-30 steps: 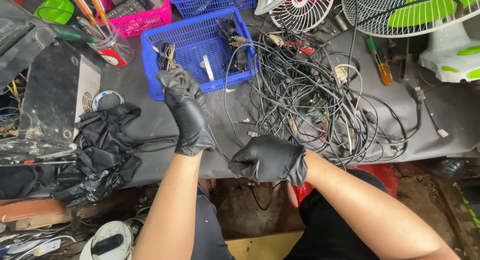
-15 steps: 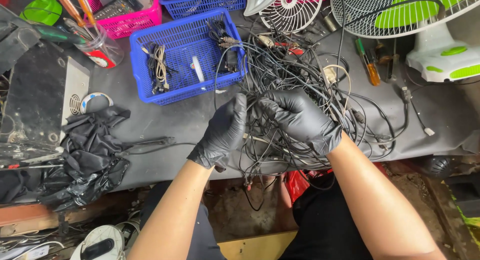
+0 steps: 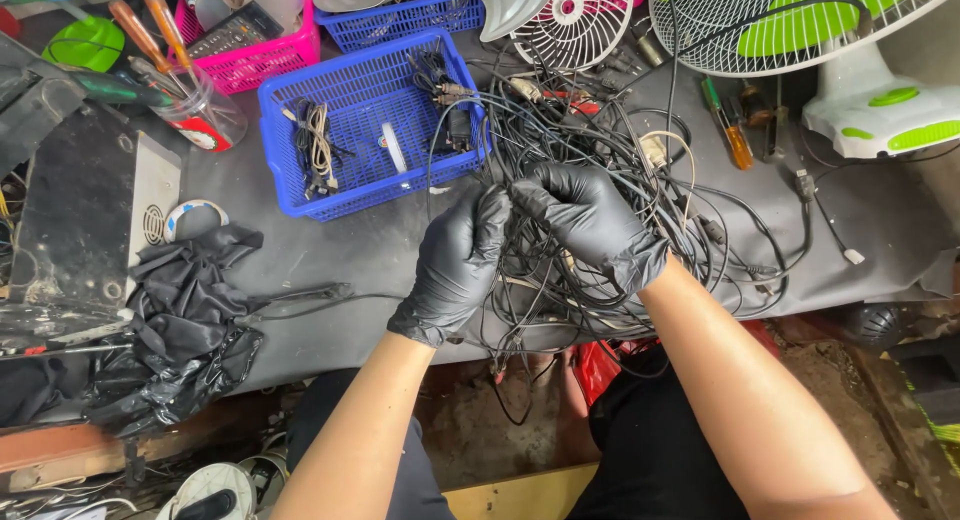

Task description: Untangling a large mass of electronic cables on a repair bench, including tracing individual wires and using tape to mark or bundle them.

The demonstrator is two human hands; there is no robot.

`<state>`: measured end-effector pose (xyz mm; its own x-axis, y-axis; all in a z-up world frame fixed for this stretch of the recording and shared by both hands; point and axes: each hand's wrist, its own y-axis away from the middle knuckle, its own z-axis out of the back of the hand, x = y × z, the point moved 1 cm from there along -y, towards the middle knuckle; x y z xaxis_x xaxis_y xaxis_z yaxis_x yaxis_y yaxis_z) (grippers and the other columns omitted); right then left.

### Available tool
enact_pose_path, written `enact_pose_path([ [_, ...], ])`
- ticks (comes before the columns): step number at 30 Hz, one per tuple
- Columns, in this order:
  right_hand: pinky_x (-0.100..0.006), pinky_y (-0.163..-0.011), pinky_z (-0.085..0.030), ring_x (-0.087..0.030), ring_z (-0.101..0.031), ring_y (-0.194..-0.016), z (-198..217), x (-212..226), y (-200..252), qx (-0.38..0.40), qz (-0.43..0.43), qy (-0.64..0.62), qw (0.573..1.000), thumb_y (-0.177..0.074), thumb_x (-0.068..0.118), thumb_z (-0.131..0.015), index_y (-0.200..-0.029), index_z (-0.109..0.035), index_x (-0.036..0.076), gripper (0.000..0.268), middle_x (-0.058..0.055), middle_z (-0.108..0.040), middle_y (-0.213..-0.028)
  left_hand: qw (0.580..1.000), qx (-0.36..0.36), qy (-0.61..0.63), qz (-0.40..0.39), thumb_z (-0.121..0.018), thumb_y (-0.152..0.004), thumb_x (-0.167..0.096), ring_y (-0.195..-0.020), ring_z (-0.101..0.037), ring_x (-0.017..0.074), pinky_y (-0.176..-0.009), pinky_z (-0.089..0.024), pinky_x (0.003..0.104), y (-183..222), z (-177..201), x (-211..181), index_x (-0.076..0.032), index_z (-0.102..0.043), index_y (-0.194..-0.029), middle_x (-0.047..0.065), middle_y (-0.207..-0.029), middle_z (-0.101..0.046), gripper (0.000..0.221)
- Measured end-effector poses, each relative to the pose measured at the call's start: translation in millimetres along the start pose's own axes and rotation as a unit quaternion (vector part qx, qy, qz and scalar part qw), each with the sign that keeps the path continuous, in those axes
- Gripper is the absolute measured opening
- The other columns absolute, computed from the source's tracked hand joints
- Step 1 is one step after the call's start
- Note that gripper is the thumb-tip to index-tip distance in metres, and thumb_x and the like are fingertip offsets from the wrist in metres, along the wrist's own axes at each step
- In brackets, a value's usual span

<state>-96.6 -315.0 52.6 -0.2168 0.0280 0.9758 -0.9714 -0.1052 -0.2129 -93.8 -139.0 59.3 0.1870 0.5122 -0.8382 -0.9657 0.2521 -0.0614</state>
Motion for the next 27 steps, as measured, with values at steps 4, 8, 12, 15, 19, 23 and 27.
enact_pose_path([
  [4, -0.025, -0.049, -0.047, -0.02, -0.062, -0.061, -22.2, -4.7, -3.5, -0.025, -0.047, -0.044, 0.998, -0.089, 0.008, -0.068, -0.089, -0.07, 0.001, 0.007, -0.017, -0.069, -0.077, 0.968, -0.042, 0.241, -0.055, -0.047, -0.102, -0.036, -0.087, -0.061, 0.0171, -0.084, -0.053, 0.036, -23.7, -19.8, 47.9, -0.007, -0.064, -0.102, 0.008, -0.085, -0.066, 0.034],
  [8, -0.022, -0.033, -0.041, -0.017, -0.058, -0.044, -52.6, -0.9, -1.6, -0.035, -0.124, -0.105, 0.986, -0.094, 0.013, -0.067, -0.095, -0.072, 0.003, 0.011, -0.018, -0.068, -0.067, 0.694, 0.003, 0.72, -0.028, -0.055, -0.095, -0.034, -0.056, -0.05, 0.0094, -0.057, -0.038, 0.021, -29.2, -7.4, 51.4, -0.009, -0.057, -0.081, 0.0, -0.062, -0.053, 0.029],
  [12, -0.024, -0.058, -0.05, -0.008, -0.06, -0.058, -64.4, 23.0, 10.7, 0.138, 0.01, 0.12, 0.983, -0.102, 0.03, -0.047, -0.089, -0.07, 0.011, 0.033, 0.001, -0.07, -0.079, 0.787, -0.199, 0.581, -0.061, -0.039, -0.096, -0.056, -0.063, -0.054, 0.0146, -0.064, -0.052, 0.033, -36.0, 24.4, 52.9, -0.016, -0.046, -0.08, 0.0, -0.07, -0.05, 0.043],
  [15, -0.024, -0.074, -0.057, -0.01, -0.071, -0.084, -61.9, 5.3, 11.1, 0.12, -0.013, 0.141, 0.983, -0.097, 0.02, -0.054, -0.113, -0.071, 0.006, 0.027, -0.004, -0.076, -0.102, 0.766, -0.166, 0.619, -0.055, -0.04, -0.093, -0.059, -0.071, -0.058, 0.0205, -0.069, -0.052, 0.042, -44.3, 46.2, 69.5, -0.015, -0.049, -0.087, 0.004, -0.078, -0.054, 0.046],
  [19, -0.024, -0.064, -0.052, -0.005, -0.063, -0.07, -67.7, 10.3, 10.4, 0.121, 0.01, 0.161, 0.979, -0.097, 0.018, -0.055, -0.109, -0.072, 0.003, 0.026, -0.001, -0.076, -0.089, 0.729, -0.108, 0.675, -0.042, -0.042, -0.09, -0.065, -0.082, -0.062, 0.0292, -0.076, -0.052, 0.055, -61.7, 56.8, 112.2, -0.012, -0.053, -0.098, 0.009, -0.089, -0.06, 0.054],
  [23, -0.021, -0.07, -0.054, -0.011, -0.072, -0.075, -75.8, 7.7, 12.9, 0.098, -0.024, 0.178, 0.979, -0.095, 0.021, -0.062, -0.096, -0.075, 0.013, 0.015, 0.0, -0.076, -0.08, 0.664, 0.027, 0.746, -0.048, -0.042, -0.087, -0.07, -0.087, -0.063, 0.0365, -0.079, -0.05, 0.063, -82.9, 58.9, 155.6, -0.011, -0.056, -0.103, 0.013, -0.095, -0.063, 0.062],
  [27, -0.028, -0.07, -0.057, -0.023, -0.074, -0.077, -80.4, 1.3, 13.5, 0.091, -0.03, 0.309, 0.946, -0.097, 0.03, -0.055, -0.084, -0.073, 0.027, 0.023, 0.004, -0.073, -0.065, 0.546, 0.31, 0.764, -0.149, -0.037, -0.09, -0.07, -0.061, -0.046, 0.0312, -0.061, -0.039, 0.042, -90.9, 67.7, 167.4, -0.015, -0.05, -0.082, 0.009, -0.071, -0.046, 0.057],
])
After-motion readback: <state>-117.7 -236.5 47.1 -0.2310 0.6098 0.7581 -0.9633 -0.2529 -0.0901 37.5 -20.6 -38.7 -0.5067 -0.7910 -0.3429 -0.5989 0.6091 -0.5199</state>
